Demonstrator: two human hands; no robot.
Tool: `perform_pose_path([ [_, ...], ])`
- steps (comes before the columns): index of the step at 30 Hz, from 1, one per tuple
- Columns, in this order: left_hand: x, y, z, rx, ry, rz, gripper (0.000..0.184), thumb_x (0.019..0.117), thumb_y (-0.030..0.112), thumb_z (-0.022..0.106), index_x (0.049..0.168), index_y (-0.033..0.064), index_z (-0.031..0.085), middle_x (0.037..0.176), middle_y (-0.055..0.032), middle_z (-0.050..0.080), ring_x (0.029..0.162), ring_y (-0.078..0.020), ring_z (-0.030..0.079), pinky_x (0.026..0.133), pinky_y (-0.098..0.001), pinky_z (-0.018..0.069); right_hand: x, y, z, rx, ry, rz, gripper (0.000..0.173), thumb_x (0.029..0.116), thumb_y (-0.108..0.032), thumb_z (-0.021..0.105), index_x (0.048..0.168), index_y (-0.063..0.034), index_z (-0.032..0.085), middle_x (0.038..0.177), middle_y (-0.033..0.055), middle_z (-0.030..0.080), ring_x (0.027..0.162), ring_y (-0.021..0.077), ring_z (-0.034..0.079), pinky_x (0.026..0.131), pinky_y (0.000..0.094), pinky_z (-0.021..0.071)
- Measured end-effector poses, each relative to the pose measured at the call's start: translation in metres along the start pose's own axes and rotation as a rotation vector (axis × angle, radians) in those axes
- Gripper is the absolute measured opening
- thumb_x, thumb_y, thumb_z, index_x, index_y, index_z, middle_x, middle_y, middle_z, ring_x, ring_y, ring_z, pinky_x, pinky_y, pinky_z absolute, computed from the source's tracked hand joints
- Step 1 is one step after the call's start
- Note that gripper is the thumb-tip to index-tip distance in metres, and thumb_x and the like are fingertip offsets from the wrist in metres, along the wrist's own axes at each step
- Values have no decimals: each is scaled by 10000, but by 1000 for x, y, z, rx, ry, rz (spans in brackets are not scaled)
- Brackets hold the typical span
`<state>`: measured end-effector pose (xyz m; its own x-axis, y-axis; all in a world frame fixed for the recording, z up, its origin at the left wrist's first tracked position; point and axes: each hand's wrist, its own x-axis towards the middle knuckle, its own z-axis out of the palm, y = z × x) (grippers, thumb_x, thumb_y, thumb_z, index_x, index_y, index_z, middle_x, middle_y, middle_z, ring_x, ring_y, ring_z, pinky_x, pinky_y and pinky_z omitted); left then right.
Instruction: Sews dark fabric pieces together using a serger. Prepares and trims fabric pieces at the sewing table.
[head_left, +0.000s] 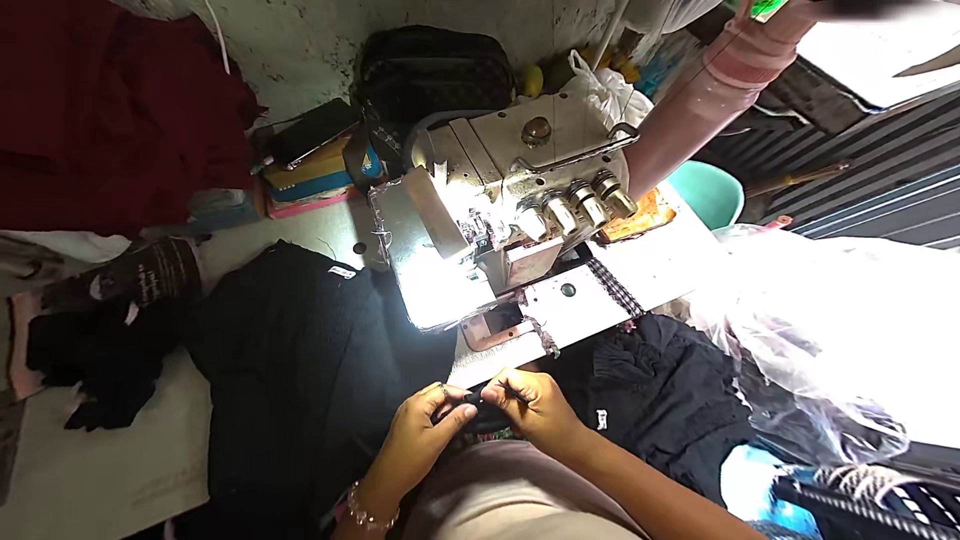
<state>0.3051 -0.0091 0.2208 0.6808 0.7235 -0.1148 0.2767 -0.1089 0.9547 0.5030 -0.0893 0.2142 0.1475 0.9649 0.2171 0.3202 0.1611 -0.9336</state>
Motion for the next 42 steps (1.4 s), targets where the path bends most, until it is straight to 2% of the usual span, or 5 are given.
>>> perform_pose_path([
  [9, -2, 0, -3, -157, 162, 63, 252, 996, 218, 590, 787, 111, 683, 705, 136, 598, 654, 98, 529, 621, -98, 441, -7, -4, -17, -383, -221, 102, 399, 729, -39, 737, 1125, -58, 691, 1061, 127, 682, 846, 284, 709, 610, 504, 574],
  [13, -3, -8, -8, 214, 233, 19, 398, 1005, 371, 559, 725, 123, 694, 678, 81, 608, 684, 9, 571, 674, -225, 469, -4, 8, -55, -22, -505, 340, 234, 887, -52, 633, 1096, -51, 739, 937, 7, 708, 752, 21, 605, 668, 224, 508],
  [16, 0, -9, 0, 520, 284, 50, 475, 974, 498, 549, 715, 139, 719, 639, 48, 564, 648, -102, 558, 675, -347, 449, 3, -4, -65, -517, -386, 459, 195, 947, -79, 662, 1115, -18, 740, 984, 165, 727, 818, 310, 710, 720, 550, 564],
  [33, -6, 15, -3, 471, 35, 262, 490, 1014, 490, 524, 701, 126, 625, 638, 2, 559, 653, -157, 524, 755, -398, 349, -13, -17, -13, 587, -138, 527, 69, 951, -115, 694, 948, -124, 762, 777, -46, 758, 568, -30, 632, 473, 132, 468],
  [42, 52, -45, -63, 1009, 197, 162, 702, 1017, 540, 445, 1317, -66, 631, 1569, -249, 433, 1496, -470, 323, 1163, -749, 177, -12, -75, -112, 672, 431, 521, 269, 1057, -398, 508, 899, -276, 688, 601, -112, 630, 413, -78, 470, 377, 90, 368],
])
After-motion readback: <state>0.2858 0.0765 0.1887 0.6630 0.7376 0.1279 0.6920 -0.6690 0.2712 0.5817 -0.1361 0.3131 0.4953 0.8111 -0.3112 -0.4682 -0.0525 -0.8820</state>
